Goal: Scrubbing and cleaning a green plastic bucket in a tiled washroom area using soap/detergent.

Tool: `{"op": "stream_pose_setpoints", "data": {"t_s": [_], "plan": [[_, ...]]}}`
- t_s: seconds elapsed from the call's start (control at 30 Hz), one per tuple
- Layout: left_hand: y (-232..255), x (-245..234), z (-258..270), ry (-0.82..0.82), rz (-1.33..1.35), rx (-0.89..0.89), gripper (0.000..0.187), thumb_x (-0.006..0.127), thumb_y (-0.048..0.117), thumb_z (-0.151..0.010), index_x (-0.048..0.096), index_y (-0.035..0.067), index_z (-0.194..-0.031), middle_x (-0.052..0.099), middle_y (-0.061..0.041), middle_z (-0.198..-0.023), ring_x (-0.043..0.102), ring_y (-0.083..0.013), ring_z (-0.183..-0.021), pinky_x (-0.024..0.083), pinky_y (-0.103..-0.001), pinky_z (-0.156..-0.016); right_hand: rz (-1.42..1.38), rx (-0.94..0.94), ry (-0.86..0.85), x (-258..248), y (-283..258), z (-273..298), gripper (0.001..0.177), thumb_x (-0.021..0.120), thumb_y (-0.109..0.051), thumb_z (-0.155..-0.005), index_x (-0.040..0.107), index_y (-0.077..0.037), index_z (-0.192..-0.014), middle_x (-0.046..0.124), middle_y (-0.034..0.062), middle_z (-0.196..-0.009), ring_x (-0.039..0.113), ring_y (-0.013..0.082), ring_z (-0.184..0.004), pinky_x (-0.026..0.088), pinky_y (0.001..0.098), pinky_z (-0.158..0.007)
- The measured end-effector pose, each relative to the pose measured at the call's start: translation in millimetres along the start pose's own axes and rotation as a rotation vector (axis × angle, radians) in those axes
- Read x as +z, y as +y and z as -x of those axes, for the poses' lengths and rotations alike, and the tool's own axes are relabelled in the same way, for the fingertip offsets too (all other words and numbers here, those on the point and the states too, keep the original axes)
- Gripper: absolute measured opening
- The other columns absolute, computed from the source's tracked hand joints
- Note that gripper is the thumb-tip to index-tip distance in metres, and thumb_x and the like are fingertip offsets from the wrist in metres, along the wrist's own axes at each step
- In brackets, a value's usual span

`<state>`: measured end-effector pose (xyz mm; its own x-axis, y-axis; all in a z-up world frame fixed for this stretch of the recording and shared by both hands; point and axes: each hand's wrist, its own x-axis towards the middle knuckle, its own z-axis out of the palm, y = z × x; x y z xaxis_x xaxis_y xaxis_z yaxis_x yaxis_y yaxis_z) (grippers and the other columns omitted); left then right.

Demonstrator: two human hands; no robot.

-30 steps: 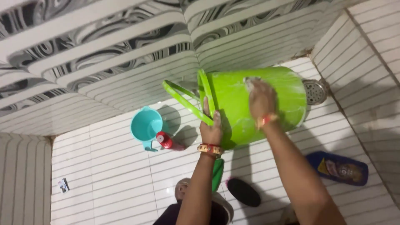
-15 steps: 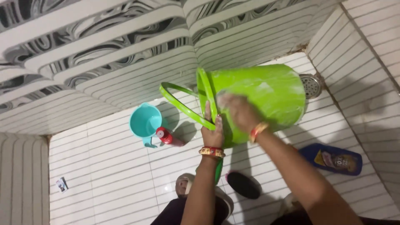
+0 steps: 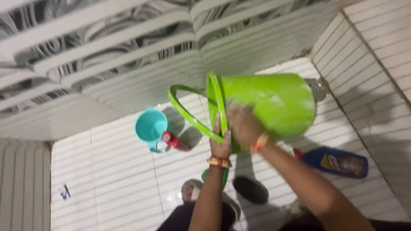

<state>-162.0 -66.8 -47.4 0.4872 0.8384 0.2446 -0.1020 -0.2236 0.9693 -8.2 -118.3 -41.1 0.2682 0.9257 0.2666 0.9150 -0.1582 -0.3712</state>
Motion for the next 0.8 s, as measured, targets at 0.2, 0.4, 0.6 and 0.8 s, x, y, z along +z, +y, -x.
{"op": "stream_pose_setpoints", "data": {"t_s": [0.2, 0.4, 0.6, 0.8], "plan": [[-20, -3, 32, -0.057, 0.110, -0.226, 0.068, 0.059, 0.004, -0.098, 0.042, 0.010, -0.163, 0.066, -0.014, -0.113, 0.055, -0.0158, -0.086, 0.052, -0.028, -0.079, -0.117, -0.070, -0.009, -63, -17, -75, 0.041, 0.051, -0.014, -0.097, 0.061, -0.003, -0.135, 0.059, 0.0189, -0.143, 0.052, 0.0376, -0.135, 0.040, 0.0508, -0.113], [-9, -13, 10, -0.067, -0.008, 0.067, 0.061, 0.057, 0.003, -0.100, 0.041, 0.006, -0.159, 0.065, -0.013, -0.135, 0.063, -0.0158, -0.111, 0.052, -0.030, -0.095, 0.023, -0.243, -0.122, -39, -16, 15, 0.035, 0.054, -0.020, -0.095, 0.064, -0.012, -0.128, 0.062, 0.0097, -0.136, 0.055, 0.0298, -0.132, 0.043, 0.0510, -0.109], [-51, -6, 19, -0.107, 0.005, -0.043, 0.061, 0.059, 0.011, -0.098, 0.043, 0.006, -0.157, 0.065, -0.015, -0.137, 0.063, -0.0190, -0.117, 0.052, -0.032, -0.100, 0.076, 0.109, 0.213, -44, -8, -44, 0.040, 0.058, -0.020, -0.096, 0.063, -0.011, -0.135, 0.059, 0.0094, -0.144, 0.049, 0.0292, -0.140, 0.038, 0.0560, -0.110], [-119, 0, 75, 0.471, -0.160, -0.438, 0.080, 0.079, 0.031, -0.092, 0.038, -0.014, -0.143, 0.048, -0.028, -0.144, 0.048, -0.0355, -0.132, 0.035, -0.047, -0.113, 0.120, 0.063, 0.236, -47, -23, -15, 0.042, 0.059, -0.024, -0.092, 0.062, -0.009, -0.131, 0.058, 0.0105, -0.146, 0.046, 0.0331, -0.141, 0.033, 0.0556, -0.116]]}}
